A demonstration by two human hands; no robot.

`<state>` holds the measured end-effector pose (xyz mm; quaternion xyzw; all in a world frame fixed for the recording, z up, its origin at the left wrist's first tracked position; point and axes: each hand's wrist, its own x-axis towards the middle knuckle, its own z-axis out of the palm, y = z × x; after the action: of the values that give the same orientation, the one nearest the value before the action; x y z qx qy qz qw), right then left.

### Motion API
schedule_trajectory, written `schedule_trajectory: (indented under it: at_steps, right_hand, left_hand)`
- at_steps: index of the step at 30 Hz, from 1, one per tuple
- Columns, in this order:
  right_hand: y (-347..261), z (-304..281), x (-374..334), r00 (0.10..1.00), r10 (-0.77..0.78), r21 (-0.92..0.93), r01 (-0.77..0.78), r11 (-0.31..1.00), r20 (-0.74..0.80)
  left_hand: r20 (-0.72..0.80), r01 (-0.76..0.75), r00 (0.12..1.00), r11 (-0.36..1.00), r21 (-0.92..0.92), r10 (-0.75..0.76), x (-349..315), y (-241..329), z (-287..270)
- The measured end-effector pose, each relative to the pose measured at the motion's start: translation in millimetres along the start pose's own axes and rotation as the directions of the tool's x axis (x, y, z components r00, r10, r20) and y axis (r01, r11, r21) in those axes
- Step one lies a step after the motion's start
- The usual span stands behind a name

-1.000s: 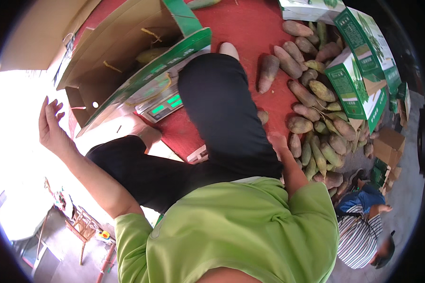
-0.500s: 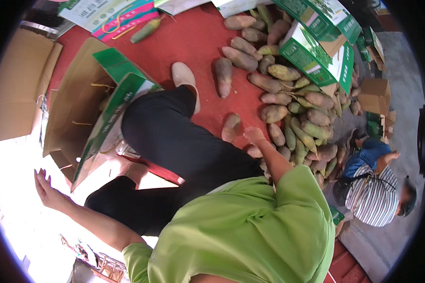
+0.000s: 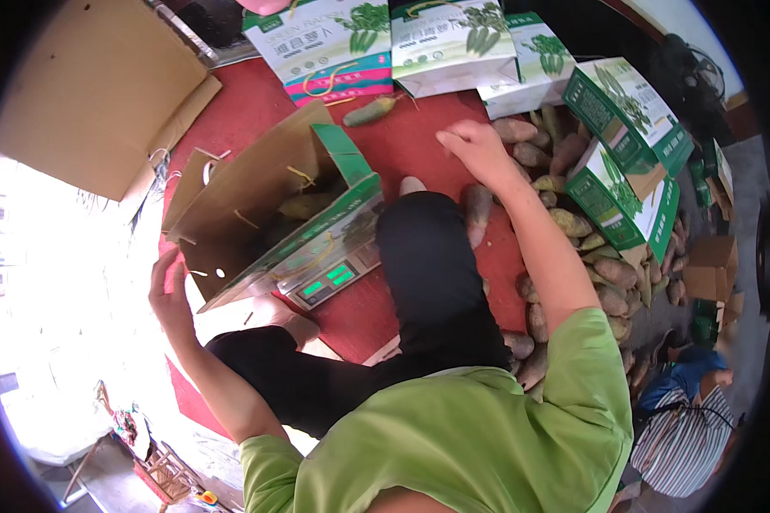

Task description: Sorting green radishes from a pile on the floor into boxes and weighing them.

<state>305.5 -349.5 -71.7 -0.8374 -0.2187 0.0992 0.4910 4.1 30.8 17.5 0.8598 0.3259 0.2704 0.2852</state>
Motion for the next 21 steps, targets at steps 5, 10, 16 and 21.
schedule_trajectory:
  at_steps: [5,10,16,21]
  right_hand:
    - [-98,35,53,0.950,-0.304,-0.103,0.310,0.945,0.063]
    - [-143,88,87,0.775,-0.588,-0.383,0.629,0.677,0.234]
    - [-149,146,121,0.693,-0.445,-0.495,0.719,0.488,0.567]
    - [-145,151,139,0.663,-0.436,-0.471,0.744,0.473,0.609]
  left_hand:
    - [0.411,-0.154,0.899,0.988,-0.022,0.150,-16,53,10]
    - [0.488,-0.382,0.833,0.909,0.165,0.261,-25,48,27]
    - [0.533,-0.481,0.801,0.822,0.305,0.272,-31,30,52]
    - [0.538,-0.471,0.802,0.829,0.301,0.260,-32,30,52]
